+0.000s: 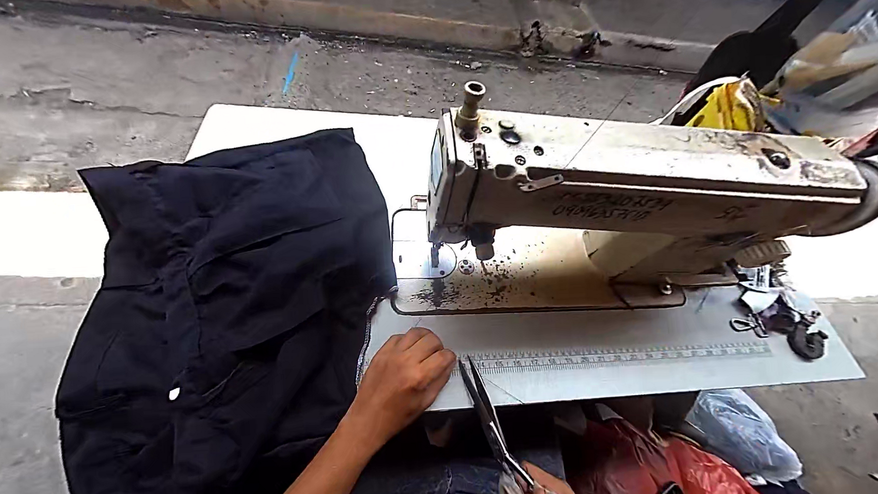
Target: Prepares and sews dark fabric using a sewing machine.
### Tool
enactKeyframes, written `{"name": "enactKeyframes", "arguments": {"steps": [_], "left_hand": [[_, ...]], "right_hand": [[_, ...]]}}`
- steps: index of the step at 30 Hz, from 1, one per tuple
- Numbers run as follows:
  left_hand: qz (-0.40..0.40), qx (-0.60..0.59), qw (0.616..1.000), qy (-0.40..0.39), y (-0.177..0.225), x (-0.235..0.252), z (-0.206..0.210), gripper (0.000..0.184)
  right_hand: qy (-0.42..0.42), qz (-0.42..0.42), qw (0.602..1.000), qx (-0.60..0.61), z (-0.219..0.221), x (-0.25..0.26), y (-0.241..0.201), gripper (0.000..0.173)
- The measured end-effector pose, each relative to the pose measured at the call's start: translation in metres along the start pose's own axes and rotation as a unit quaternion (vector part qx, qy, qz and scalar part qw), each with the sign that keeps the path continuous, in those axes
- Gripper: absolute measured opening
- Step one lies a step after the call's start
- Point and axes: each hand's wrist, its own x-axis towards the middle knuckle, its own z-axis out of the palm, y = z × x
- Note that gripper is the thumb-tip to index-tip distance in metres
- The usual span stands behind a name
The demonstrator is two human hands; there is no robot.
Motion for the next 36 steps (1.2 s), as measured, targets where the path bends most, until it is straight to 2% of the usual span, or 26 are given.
{"name": "enactKeyframes", "arguments": {"steps": [2,5,8,11,14,18,20,24,29,32,34,36], "left_hand": [[0.005,0.003,1.000,0.011,0.000,-0.001,0.000,0.017],[0.008,0.000,0.999,0.035,-0.001,-0.002,0.000,0.017],[0.013,-0.039,0.996,0.078,-0.002,-0.006,-0.002,0.017],[0.001,-0.098,0.990,0.106,0.000,-0.010,-0.003,0.018],[-0.005,-0.028,0.997,0.066,0.006,-0.006,-0.001,0.018],[0.008,0.022,0.999,0.025,0.009,-0.002,0.004,0.018],[0.010,0.009,1.000,0.017,0.008,-0.001,0.004,0.018],[0.014,0.003,1.000,0.015,0.008,0.000,0.005,0.018],[0.019,0.006,1.000,0.017,0.008,0.000,0.005,0.018],[0.020,0.009,1.000,0.020,0.007,0.000,0.006,0.018],[0.023,0.007,0.999,0.030,0.006,-0.002,0.006,0.018],[0.024,-0.016,0.998,0.055,0.006,-0.004,0.004,0.018]], "right_hand": [[0.030,0.012,0.999,0.004,0.008,0.013,0.000,0.040],[0.090,0.023,0.993,-0.074,0.014,0.014,-0.003,0.016],[0.159,-0.047,0.978,-0.129,-0.014,0.011,-0.016,0.006],[0.217,-0.126,0.941,-0.229,-0.078,0.022,-0.041,0.022],[0.176,-0.092,0.956,-0.218,-0.104,0.016,-0.052,0.034],[0.016,0.004,0.986,-0.168,-0.062,-0.009,-0.034,0.022],[-0.010,0.016,0.993,-0.113,-0.039,-0.008,-0.018,0.021],[0.003,0.017,0.998,-0.056,-0.016,0.010,0.003,0.030],[0.036,0.037,0.991,-0.123,-0.007,0.020,0.001,0.038],[0.042,0.045,0.987,-0.150,-0.007,0.019,-0.003,0.036],[0.053,0.024,0.989,-0.134,-0.011,0.019,-0.003,0.031],[0.105,-0.054,0.976,-0.185,-0.028,0.023,-0.010,0.030]]}}
